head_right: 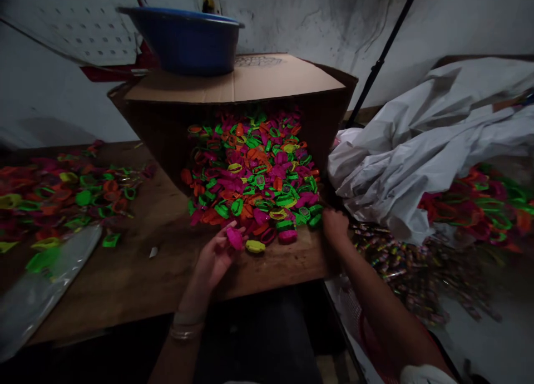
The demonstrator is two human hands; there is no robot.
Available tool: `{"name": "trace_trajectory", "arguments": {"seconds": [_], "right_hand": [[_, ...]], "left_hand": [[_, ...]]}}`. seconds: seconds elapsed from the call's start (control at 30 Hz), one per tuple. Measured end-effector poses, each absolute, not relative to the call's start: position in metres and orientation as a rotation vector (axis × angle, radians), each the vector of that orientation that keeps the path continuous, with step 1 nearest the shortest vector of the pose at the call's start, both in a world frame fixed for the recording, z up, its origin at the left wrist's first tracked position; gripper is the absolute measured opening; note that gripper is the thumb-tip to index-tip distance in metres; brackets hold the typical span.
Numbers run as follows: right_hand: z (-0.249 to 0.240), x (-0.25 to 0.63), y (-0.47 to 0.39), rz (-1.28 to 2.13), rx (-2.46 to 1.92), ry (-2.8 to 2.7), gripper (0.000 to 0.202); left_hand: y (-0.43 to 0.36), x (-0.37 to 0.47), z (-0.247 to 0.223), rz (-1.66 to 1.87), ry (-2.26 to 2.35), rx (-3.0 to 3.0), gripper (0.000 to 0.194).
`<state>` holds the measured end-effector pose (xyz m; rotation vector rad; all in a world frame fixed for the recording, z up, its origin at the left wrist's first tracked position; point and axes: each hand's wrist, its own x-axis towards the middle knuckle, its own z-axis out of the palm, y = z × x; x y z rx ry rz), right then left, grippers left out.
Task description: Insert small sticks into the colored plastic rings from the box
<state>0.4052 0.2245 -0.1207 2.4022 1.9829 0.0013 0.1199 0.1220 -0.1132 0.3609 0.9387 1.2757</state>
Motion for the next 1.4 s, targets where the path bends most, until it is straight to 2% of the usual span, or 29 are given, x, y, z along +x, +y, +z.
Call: {"name": "trace_trajectory", "arguments": {"seconds": [0.17,0.23,0.27,0.33,0.37,0.4,0.47,0.77,0.93,1.2,1.4], "right_hand": [[-0.091,0.391,0.205,-0.161,2.525,2.246,0.024],[-0.078,0.375,0.185,-0.432,2.516,2.489,0.029],[-0.072,0.366,0.172,-0.688,2.489,2.628,0.029],[-0.064,0.346,0.144,-1.707,2.314,2.829,0.023],[-0.062,0.335,0.131,-2.113,2.190,2.783,0.020],[-0.060,0.326,0.119,-2.407,2.090,2.712,0.019],[-0.062,0.311,0.102,-2.625,2.057,2.580,0.018],[-0.090,0.304,0.095,-2.563,2.202,2.629,0.012],[-0.092,0.308,0.095,-2.438,2.119,2.943,0.002],[-0.091,0.325,0.099,-2.183,1.872,3.171,0.011],[-0.096,0.328,0.099,-1.898,2.093,3.269,0.010]], "left_hand": [[0.109,0.127,-0.103,1.212,1.043,0.523,0.055],[0.103,0.133,-0.099,1.192,1.086,0.668,0.050],[0.101,0.136,-0.097,1.183,1.107,0.738,0.045],[0.095,0.140,-0.093,1.152,1.148,0.864,0.032],[0.093,0.141,-0.090,1.137,1.160,0.920,0.028],[0.091,0.142,-0.087,1.123,1.166,0.974,0.026],[0.087,0.142,-0.080,1.109,1.163,1.080,0.025],[0.080,0.140,-0.066,0.942,1.294,1.276,0.019],[0.081,0.140,-0.072,0.893,1.265,1.282,0.020],[0.086,0.150,-0.079,0.864,1.197,1.228,0.021],[0.086,0.154,-0.076,0.867,1.244,1.258,0.026]]}}
